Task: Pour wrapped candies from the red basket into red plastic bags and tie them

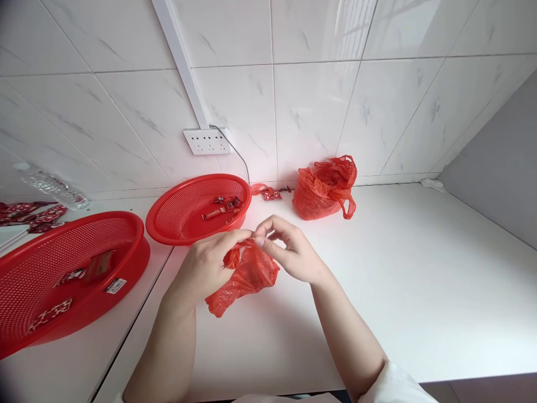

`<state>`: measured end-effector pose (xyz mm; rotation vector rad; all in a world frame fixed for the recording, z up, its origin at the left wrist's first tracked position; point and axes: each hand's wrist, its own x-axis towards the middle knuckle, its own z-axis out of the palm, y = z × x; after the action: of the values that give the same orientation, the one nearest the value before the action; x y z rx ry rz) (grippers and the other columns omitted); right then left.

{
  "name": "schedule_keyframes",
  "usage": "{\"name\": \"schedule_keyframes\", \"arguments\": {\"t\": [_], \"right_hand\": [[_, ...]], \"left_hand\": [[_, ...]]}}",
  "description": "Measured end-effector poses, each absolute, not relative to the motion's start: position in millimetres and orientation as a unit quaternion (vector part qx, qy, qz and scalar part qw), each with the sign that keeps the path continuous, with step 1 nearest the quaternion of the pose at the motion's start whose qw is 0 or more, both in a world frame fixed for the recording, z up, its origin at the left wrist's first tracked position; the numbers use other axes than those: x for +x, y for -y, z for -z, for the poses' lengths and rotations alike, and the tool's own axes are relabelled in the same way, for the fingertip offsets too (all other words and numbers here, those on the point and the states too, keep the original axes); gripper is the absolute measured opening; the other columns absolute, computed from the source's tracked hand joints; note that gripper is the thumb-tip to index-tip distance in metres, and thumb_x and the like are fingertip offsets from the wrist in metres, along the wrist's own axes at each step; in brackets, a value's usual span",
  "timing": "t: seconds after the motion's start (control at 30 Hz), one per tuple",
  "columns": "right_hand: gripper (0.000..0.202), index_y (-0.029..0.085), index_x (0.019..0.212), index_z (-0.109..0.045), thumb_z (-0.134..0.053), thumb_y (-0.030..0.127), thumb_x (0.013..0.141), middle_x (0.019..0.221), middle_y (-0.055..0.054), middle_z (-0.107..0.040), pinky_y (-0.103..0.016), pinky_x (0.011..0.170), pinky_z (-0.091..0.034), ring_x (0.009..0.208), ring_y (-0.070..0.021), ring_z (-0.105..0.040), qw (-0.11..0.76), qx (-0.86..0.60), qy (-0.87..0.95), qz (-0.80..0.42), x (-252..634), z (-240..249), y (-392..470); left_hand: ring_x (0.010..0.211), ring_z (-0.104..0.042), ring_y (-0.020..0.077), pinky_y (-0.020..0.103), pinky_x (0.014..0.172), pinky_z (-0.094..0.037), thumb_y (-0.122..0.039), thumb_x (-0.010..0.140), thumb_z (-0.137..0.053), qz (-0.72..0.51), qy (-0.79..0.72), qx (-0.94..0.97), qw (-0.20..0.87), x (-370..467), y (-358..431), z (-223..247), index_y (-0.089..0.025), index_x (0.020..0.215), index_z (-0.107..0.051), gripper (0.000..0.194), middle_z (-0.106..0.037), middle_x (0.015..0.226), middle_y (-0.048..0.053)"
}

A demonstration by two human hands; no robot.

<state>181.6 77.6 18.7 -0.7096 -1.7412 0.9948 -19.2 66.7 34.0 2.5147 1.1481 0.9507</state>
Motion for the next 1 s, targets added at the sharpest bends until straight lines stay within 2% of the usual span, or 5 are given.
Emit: {"name": "schedule_keyframes", "arguments": {"t": [0.17,0.4,0.5,0.7,1.0], "right_hand": [[0.032,0.029,0.128,-0.052,-0.046,0.037,0.098,0.135,-0.006,-0.052,-0.038,0.096,-0.048,0.114,-0.0195,-0.056,0.474,-0.268,0.664,-0.512,168,-8,-86],[0.039,0.028,0.132,-0.050,-0.055,0.035,0.094,0.092,-0.001,-0.062,-0.026,0.066,-0.049,0.076,-0.0115,-0.058,0.467,-0.251,0.630,-0.568,162,-5,-84],[0.027,0.024,0.113,-0.062,-0.065,0.033,0.087,0.074,0.002,-0.059,-0.023,0.059,-0.044,0.063,-0.0094,-0.052,0.512,-0.283,0.599,-0.547,163,-4,-87],[0.017,0.022,0.086,-0.066,-0.076,0.030,0.076,0.070,0.002,-0.060,-0.023,0.058,-0.039,0.063,-0.0090,-0.050,0.541,-0.293,0.512,-0.600,180,-8,-93],[0.025,0.022,0.086,-0.058,-0.070,0.043,0.077,0.057,0.005,-0.047,-0.019,0.045,-0.025,0.049,-0.0067,-0.035,0.570,-0.342,0.386,-0.639,214,-17,-104]], "left_hand": [[0.083,-0.063,0.0134,0.024,0.069,-0.048,0.009,0.072,-0.042,-0.391,-0.319,0.863,-0.033,-21,-70,-31,-0.021,0.098,-0.059,0.043,-0.066,0.091,0.001],[0.091,-0.061,0.0118,0.021,0.071,-0.051,0.010,0.075,-0.043,-0.404,-0.304,0.861,0.046,-20,-67,-31,-0.020,0.092,-0.063,0.039,-0.059,0.104,0.004],[0.082,-0.062,0.0100,0.021,0.069,-0.052,0.007,0.079,-0.049,-0.416,-0.300,0.857,0.041,-20,-69,-28,-0.022,0.095,-0.067,0.038,-0.061,0.095,0.002],[0.089,-0.068,0.0114,0.022,0.076,-0.056,-0.003,0.086,-0.057,-0.439,-0.281,0.853,0.033,-26,-78,-26,-0.030,0.120,-0.065,0.044,-0.073,0.105,0.000],[0.083,-0.069,0.0156,0.026,0.074,-0.054,-0.020,0.086,-0.061,-0.467,-0.407,0.785,0.032,-46,-77,-41,-0.021,0.091,-0.075,0.015,-0.075,0.088,0.001]]}}
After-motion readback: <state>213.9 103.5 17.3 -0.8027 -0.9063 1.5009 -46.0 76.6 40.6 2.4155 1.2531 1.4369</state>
